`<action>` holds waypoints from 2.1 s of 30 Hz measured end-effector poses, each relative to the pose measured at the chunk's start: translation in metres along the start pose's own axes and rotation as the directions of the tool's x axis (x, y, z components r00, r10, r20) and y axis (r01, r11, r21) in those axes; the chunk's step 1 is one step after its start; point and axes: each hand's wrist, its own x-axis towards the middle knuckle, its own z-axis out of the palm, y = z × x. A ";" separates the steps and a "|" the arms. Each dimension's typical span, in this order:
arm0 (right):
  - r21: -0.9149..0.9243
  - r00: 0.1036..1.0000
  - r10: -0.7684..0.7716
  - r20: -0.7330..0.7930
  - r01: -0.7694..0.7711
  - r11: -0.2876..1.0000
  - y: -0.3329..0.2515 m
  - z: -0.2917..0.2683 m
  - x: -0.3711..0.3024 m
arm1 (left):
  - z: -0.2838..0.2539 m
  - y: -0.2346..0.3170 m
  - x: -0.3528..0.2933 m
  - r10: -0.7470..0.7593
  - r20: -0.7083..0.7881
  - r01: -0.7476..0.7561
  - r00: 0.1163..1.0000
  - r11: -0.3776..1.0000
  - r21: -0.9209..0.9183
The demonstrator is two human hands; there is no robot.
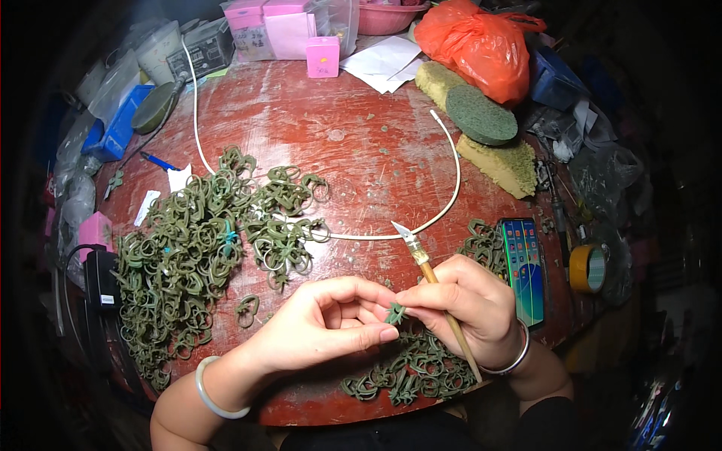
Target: Assembling small green plastic circular components by soldering them together on a workbench.
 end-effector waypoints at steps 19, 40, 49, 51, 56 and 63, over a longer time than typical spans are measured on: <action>0.242 0.979 0.201 -0.040 -0.186 0.952 -0.009 -0.011 0.001 | -0.004 0.000 0.003 0.104 -0.166 -0.108 0.981 0.994 -0.014; 0.179 0.994 0.105 -0.038 -0.096 0.979 -0.010 -0.011 0.002 | -0.005 -0.001 0.003 0.089 -0.139 -0.098 0.986 0.994 -0.058; 0.134 0.994 0.101 -0.047 -0.094 0.987 -0.010 -0.011 0.003 | -0.006 -0.002 0.002 0.122 -0.129 -0.132 0.984 0.989 -0.067; 0.148 0.995 0.088 -0.036 -0.082 0.986 -0.011 -0.005 0.002 | -0.005 -0.002 0.003 0.124 -0.121 -0.131 0.985 0.990 -0.058; 0.065 0.995 0.082 -0.050 -0.079 0.995 -0.014 -0.007 0.002 | -0.004 -0.001 0.003 0.125 -0.137 -0.132 0.983 0.990 -0.041; 0.104 0.999 0.028 -0.017 -0.027 0.994 -0.012 -0.002 0.003 | -0.007 -0.003 0.001 0.128 -0.137 -0.133 0.982 0.991 -0.031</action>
